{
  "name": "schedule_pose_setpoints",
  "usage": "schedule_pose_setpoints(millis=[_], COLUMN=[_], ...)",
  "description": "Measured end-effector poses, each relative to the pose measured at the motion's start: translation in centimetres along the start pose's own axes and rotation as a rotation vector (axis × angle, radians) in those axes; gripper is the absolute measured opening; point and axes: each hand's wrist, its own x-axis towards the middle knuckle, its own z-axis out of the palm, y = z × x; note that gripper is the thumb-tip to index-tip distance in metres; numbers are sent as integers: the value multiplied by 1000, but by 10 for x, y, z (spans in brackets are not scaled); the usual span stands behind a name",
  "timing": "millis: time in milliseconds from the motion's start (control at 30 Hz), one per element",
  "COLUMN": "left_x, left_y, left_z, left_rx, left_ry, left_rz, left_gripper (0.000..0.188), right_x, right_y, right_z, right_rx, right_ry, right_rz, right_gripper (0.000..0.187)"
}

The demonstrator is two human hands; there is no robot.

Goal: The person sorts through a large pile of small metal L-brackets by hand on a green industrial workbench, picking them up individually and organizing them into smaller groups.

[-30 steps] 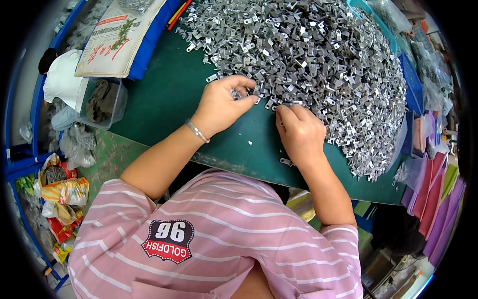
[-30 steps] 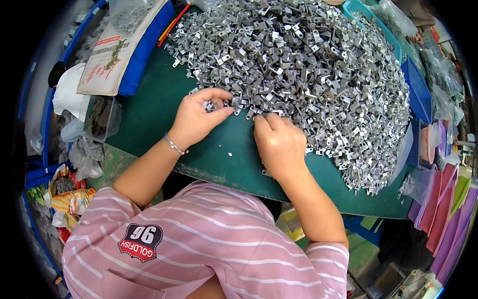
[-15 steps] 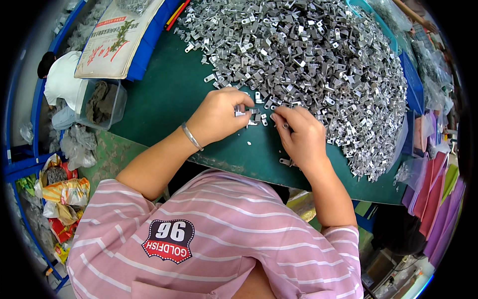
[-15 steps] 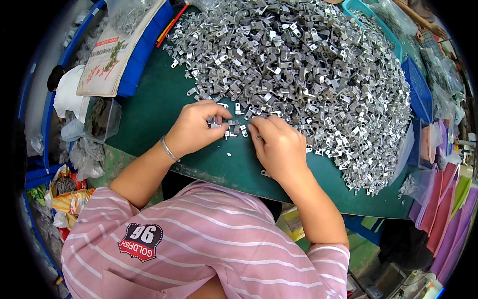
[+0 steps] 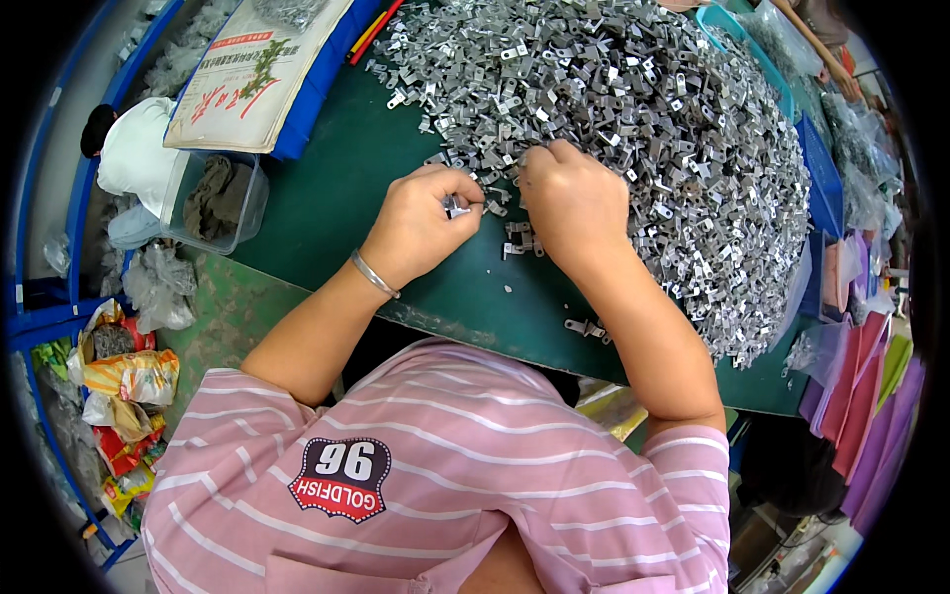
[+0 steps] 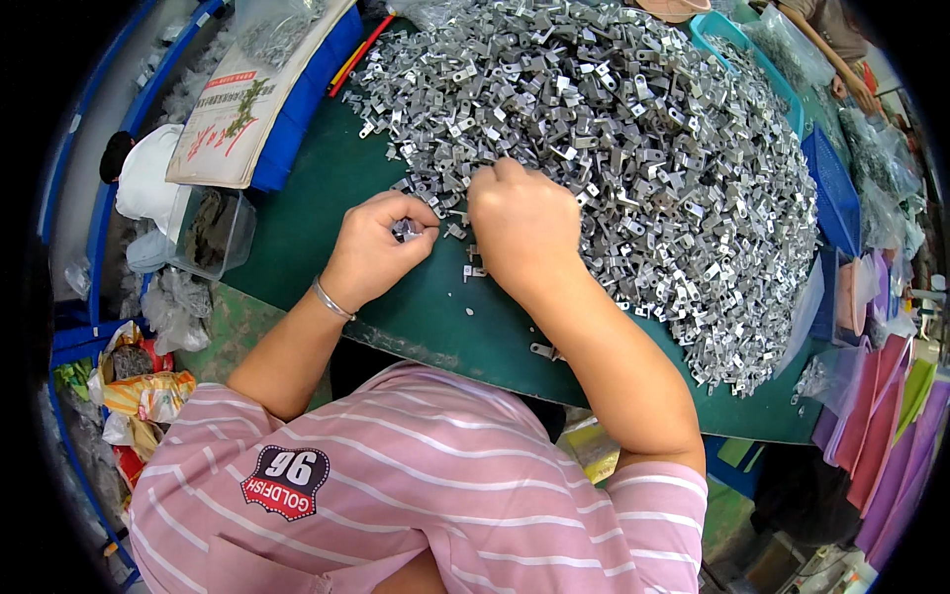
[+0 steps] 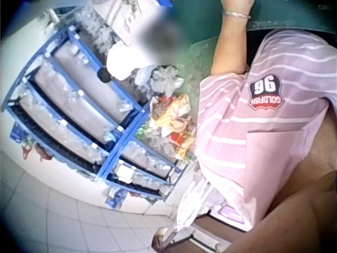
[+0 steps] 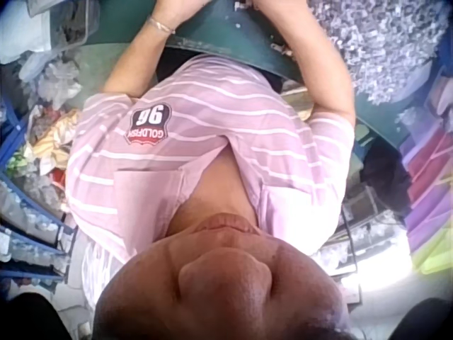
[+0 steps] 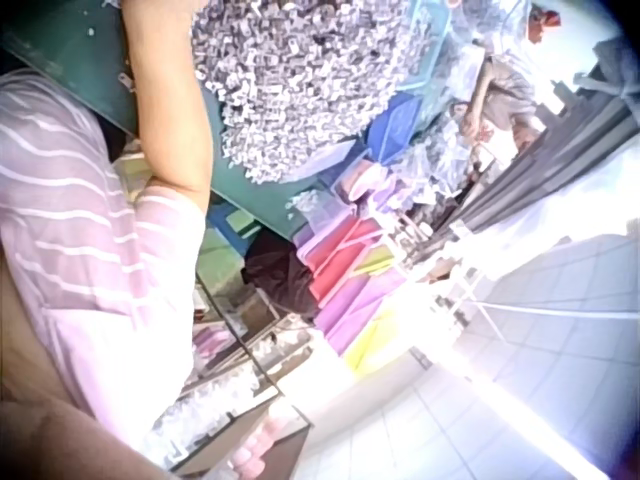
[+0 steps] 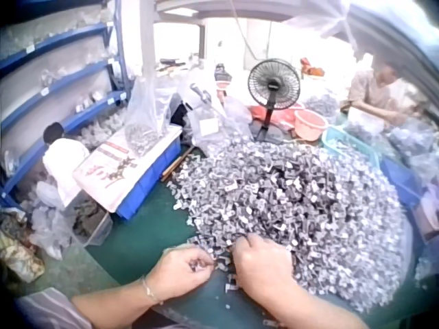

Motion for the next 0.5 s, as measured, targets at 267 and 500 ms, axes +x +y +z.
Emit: schedule_pose_setpoints(millis=[267,500], left_x=[2,4], left_y=[-2,-6], left_z=[14,15], left_rx=[114,30], left_ry=[-129,-116], left_rz=[159,104], left_gripper=[21,16], right_x=[-67,-80], right_y=[35,12], right_z=[-34,-29], right_rx=[1695,1199], right_ry=[-184,-332], right_rz=[615,824], right_gripper=[13,9])
